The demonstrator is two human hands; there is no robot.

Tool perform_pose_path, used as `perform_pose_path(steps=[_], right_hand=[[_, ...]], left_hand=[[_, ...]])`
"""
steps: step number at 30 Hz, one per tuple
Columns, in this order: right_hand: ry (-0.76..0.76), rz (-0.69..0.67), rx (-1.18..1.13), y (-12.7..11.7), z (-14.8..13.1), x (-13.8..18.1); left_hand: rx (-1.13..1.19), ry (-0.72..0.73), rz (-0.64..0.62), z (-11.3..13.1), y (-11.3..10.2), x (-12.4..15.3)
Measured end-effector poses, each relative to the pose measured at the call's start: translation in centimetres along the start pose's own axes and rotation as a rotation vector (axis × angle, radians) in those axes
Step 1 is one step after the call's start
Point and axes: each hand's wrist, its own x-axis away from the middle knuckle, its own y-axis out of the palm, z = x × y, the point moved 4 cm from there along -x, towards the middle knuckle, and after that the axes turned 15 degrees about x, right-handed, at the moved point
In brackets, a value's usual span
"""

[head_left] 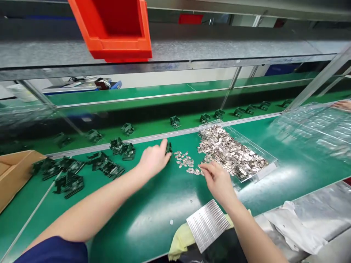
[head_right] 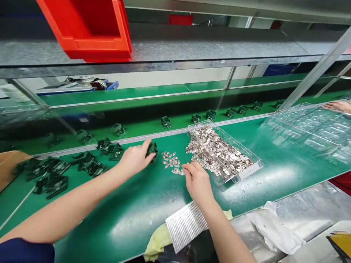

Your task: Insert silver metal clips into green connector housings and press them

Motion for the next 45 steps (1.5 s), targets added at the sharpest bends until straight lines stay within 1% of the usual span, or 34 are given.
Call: perform_pose_path(steps=[2, 4, 6, 8, 9, 11, 14, 16, 18, 20, 22, 25, 27, 29, 31, 34, 36, 39, 41, 43, 45], right_hand=[[0.012, 0.078, -0.161, -1.3, -0.7, 1.3], [0.063, 0.090, -0.272, -2.2, -1.2, 2.8], [0.142, 0.059, -0.338, -2.7, -1.4, 4.4], [0.244, 0.037, -0.406, -2.9, -1.3, 6.2], [0.303, 0.025, -0.458, -3.0, -1.2, 7.0], [0.416, -0.002, -0.594, -2.8, -1.2, 8.7], [0.526, -0.051, -0.779, -2.2, -1.9, 10.5], [0.557, -0.074, -0.834, -1.8, -2.8, 11.1], [0.563, -0.096, -0.858, -1.4, -3.6, 11.4], [0.563, -0.078, -0.863, -1.2, -4.2, 11.5], [0.561, -0.032, -0.854, -1.2, -4.5, 11.5], [0.559, 0.022, -0.818, -1.4, -4.4, 11.6], [0.561, 0.043, -0.800, -1.6, -4.3, 11.8], [0.567, 0.069, -0.783, -2.0, -4.0, 12.0], [0.572, 0.087, -0.773, -2.5, -3.7, 12.3], [0.583, 0.092, -0.781, -2.9, -3.1, 12.8], [0.594, 0.094, -0.791, -2.9, -2.8, 13.1], [0.605, 0.092, -0.812, -2.6, -2.9, 13.3], [0.590, 0.073, -0.827, -2.4, -3.3, 13.2], [0.559, 0.048, -0.830, -2.5, -3.8, 13.1], [0.543, 0.029, -0.813, -2.7, -4.1, 13.1]], left_hand=[[-0.037, 0.037, -0.096, 0.9, 1.7, 4.8], [-0.015, 0.022, -0.168, 0.9, 2.9, 8.3], [0.094, -0.054, -0.187, -0.1, 3.3, 10.5], [0.227, -0.132, -0.157, -1.7, 3.1, 11.5], [0.281, -0.145, -0.129, -2.4, 3.0, 11.8], [0.358, -0.091, -0.096, -3.5, 3.1, 11.9], [0.449, 0.041, -0.151, -3.8, 4.6, 12.0], [0.498, 0.061, -0.151, -3.7, 5.9, 12.2], [0.525, 0.076, -0.092, -3.5, 6.6, 12.4], [0.551, 0.106, -0.046, -3.2, 6.8, 12.6], [0.580, 0.099, -0.014, -2.9, 6.9, 12.5], [0.605, 0.005, 0.063, -2.0, 7.1, 12.0], [0.619, -0.025, 0.087, -1.1, 7.6, 11.4], [0.660, -0.016, 0.057, -0.4, 7.9, 10.7], [0.708, 0.017, -0.009, -0.5, 7.8, 10.1], [0.749, 0.075, -0.115, -2.5, 6.8, 9.7], [0.741, 0.080, -0.156, -4.1, 6.1, 9.9], [0.654, 0.100, -0.155, -5.3, 5.6, 10.6], [0.584, 0.135, -0.130, -5.1, 5.8, 10.8], [0.556, 0.163, -0.126, -4.5, 6.1, 10.4], [0.569, 0.184, -0.171, -4.1, 6.2, 9.5]])
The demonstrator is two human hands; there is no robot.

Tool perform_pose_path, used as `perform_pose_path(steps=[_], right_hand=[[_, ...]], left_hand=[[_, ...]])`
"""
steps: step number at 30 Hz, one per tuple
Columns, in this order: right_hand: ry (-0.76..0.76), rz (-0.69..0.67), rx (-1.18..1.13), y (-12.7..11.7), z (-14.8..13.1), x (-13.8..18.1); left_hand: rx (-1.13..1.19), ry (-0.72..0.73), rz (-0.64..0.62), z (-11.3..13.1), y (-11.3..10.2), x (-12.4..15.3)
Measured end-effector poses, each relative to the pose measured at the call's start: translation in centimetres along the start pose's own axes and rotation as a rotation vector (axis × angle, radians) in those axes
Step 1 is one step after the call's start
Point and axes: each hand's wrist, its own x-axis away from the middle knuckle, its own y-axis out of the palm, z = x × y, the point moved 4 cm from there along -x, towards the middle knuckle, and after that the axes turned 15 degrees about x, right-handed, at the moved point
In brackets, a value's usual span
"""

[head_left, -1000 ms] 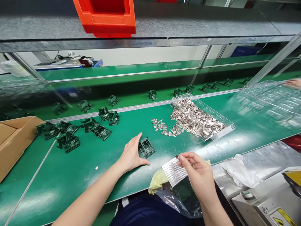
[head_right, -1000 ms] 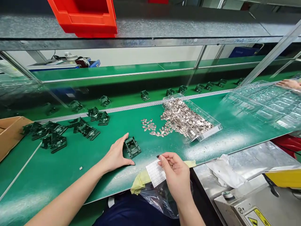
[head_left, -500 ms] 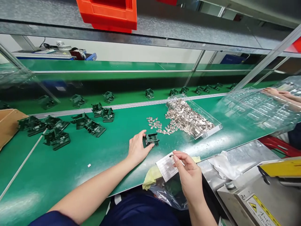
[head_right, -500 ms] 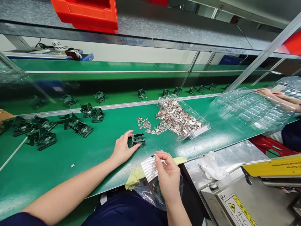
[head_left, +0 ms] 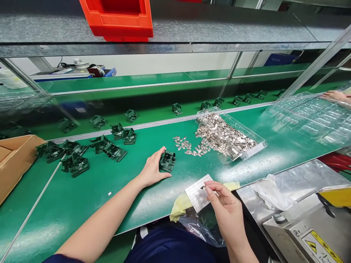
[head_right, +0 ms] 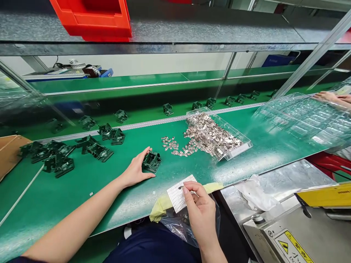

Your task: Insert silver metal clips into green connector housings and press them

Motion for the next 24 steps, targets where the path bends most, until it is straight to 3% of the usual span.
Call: perform_pose_path(steps=[3, 6, 9, 11, 13, 17, 24], right_hand=[[0.041, 0.015, 0.010, -0.1, -0.1, 0.5], [0.122, 0.036, -0.025, 0.1, 0.0, 0.9], [0.131, 0.016, -0.066, 1.0, -0.3, 1.2], [0.070, 0.002, -0.065, 1.8, -1.1, 1.5], [0.002, -0.019, -0.024, 2.6, -1.9, 1.8], [-0.047, -0.070, 0.063, 3.6, -2.7, 2.5], [-0.104, 0.023, 0.227, 3.3, -2.8, 3.0]], left_hand=[[0.095, 0.023, -0.074, 0.3, -0.5, -1.0], [0.192, 0.050, -0.033, 1.2, -0.7, -0.5], [0.565, -0.031, 0.065, 2.9, 0.6, 1.7], [0.863, -0.097, 0.113, 4.4, 1.9, 3.6], [1.003, -0.131, 0.125, 5.8, 3.1, 5.3], [1.101, -0.126, 0.069, 7.3, 4.2, 7.0], [1.102, -0.091, -0.084, 7.1, 5.3, 7.8]])
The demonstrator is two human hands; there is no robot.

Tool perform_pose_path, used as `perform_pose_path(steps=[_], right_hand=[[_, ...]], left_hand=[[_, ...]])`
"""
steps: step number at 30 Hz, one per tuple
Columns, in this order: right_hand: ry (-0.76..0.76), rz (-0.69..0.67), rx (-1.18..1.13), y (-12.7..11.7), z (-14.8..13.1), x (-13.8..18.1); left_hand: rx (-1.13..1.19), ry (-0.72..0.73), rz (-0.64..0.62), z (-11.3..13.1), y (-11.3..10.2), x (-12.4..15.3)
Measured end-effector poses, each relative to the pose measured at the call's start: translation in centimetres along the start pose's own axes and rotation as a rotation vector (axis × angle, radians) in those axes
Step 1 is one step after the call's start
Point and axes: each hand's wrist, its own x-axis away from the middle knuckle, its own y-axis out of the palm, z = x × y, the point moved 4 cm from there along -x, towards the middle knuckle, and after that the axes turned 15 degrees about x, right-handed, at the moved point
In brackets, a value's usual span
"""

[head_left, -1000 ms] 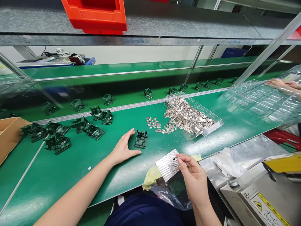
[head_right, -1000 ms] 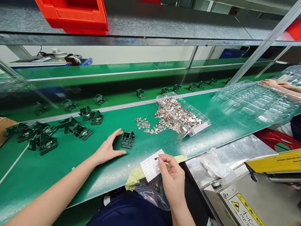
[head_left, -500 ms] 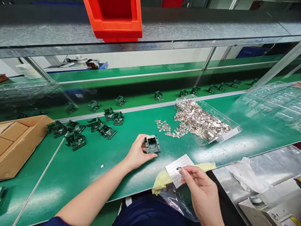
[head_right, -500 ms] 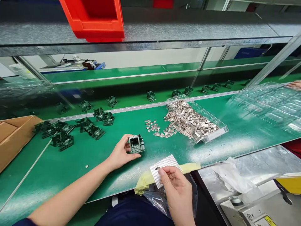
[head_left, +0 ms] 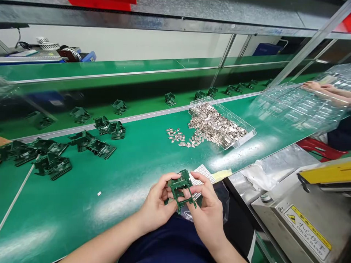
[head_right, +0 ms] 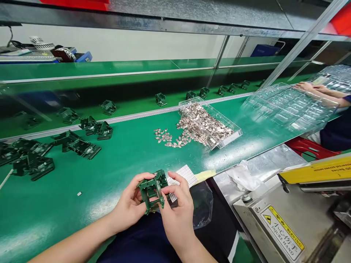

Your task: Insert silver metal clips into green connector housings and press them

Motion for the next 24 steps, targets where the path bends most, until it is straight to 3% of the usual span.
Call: perform_pose_path(steps=[4, 8, 15, 20, 24], right_hand=[[-0.016, 0.022, 0.032, 0.0, -0.2, 0.1], [-0.022, 0.005, -0.013, 0.2, -0.3, 0.3], [0.235, -0.110, -0.319, 1.4, 0.3, 0.2], [0.280, -0.097, -0.401, 2.3, -0.6, 0.1], [0.311, -0.202, -0.486, 4.0, -1.5, 0.6]], left_hand=[[-0.053, 0.031, -0.029, -0.3, 0.0, 0.2], [-0.133, 0.093, 0.043, -0.4, -0.2, 0.3], [-0.109, 0.106, 0.138, -0.1, 0.1, 0.5], [-0.084, 0.120, 0.191, 0.5, -0.4, 1.2], [-0.067, 0.119, 0.267, 1.1, -1.4, 2.3]])
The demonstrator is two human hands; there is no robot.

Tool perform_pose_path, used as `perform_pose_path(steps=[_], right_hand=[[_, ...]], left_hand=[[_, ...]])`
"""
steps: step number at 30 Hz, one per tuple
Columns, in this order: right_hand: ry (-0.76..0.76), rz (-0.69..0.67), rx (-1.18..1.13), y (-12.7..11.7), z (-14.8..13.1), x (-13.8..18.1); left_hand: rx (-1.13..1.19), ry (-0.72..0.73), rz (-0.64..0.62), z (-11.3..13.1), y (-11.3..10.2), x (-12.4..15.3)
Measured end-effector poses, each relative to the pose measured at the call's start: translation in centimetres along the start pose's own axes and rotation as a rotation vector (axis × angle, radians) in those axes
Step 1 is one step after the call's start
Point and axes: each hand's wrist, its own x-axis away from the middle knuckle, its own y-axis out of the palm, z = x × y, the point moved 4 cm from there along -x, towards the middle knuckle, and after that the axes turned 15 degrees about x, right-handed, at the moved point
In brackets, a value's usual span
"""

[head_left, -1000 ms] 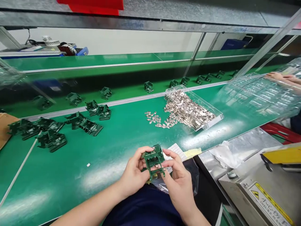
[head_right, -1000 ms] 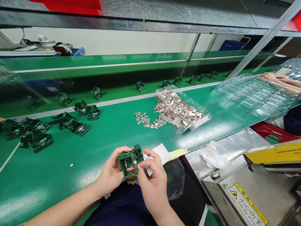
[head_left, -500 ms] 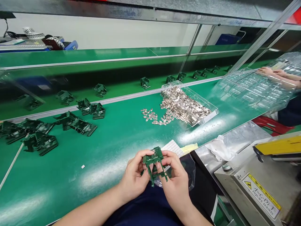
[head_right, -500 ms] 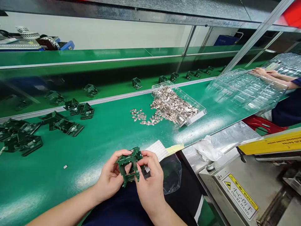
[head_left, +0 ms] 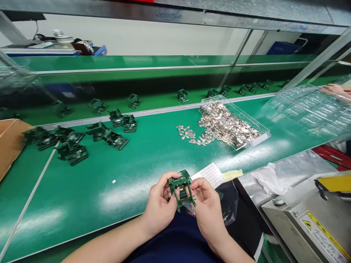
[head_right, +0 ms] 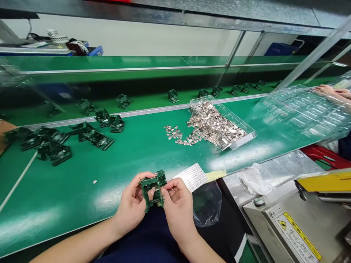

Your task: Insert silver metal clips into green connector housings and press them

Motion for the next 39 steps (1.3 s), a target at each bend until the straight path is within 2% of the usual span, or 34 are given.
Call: perform_pose_path(steps=[3, 5, 8, 11, 13, 16, 21, 27, 30, 33, 35, 37, 39], right_hand=[[0.003, -0.125, 0.022, 2.3, 0.1, -0.2], [-0.069, -0.204, 0.113, 4.5, -0.1, -0.8], [-0.298, -0.371, 0.344, 9.2, -0.5, -2.2], [-0.604, -0.581, 0.732, 15.0, -0.3, -3.5], [-0.714, -0.697, 0.989, 18.5, 0.3, -4.4], [-0.715, -0.788, 1.191, 21.8, 0.7, -5.3], [-0.645, -0.838, 1.371, 23.1, 0.1, -5.5], [-0.553, -0.807, 1.407, 21.2, -0.1, -4.9], [-0.501, -0.714, 1.301, 18.3, 0.2, -4.7], [-0.321, -0.537, 0.882, 13.5, 0.1, -4.3], [-0.260, -0.411, 0.614, 10.1, -0.2, -3.6], [-0.344, -0.291, 0.558, 7.4, -0.8, -2.5], [-0.479, -0.149, 0.625, 5.4, -1.4, -1.5]], left_hand=[[0.011, 0.005, 0.075, 0.7, -2.3, 0.9], [0.024, 0.024, 0.176, 1.5, -5.1, 1.7], [0.061, 0.120, 0.451, 3.4, -11.5, 3.3], [0.088, 0.232, 0.673, 5.1, -17.7, 5.1], [0.109, 0.261, 0.717, 5.4, -20.4, 5.8], [0.157, 0.293, 0.720, 5.1, -22.2, 6.1], [0.183, 0.288, 0.694, 4.1, -21.9, 5.4], [0.147, 0.286, 0.683, 4.0, -20.6, 4.8], [0.098, 0.286, 0.626, 3.6, -18.7, 4.3], [0.041, 0.256, 0.523, 2.5, -15.5, 3.6], [0.019, 0.234, 0.434, 1.6, -12.9, 2.9], [0.013, 0.216, 0.321, 0.7, -10.0, 2.2], [0.005, 0.205, 0.204, 0.0, -7.3, 1.6]])
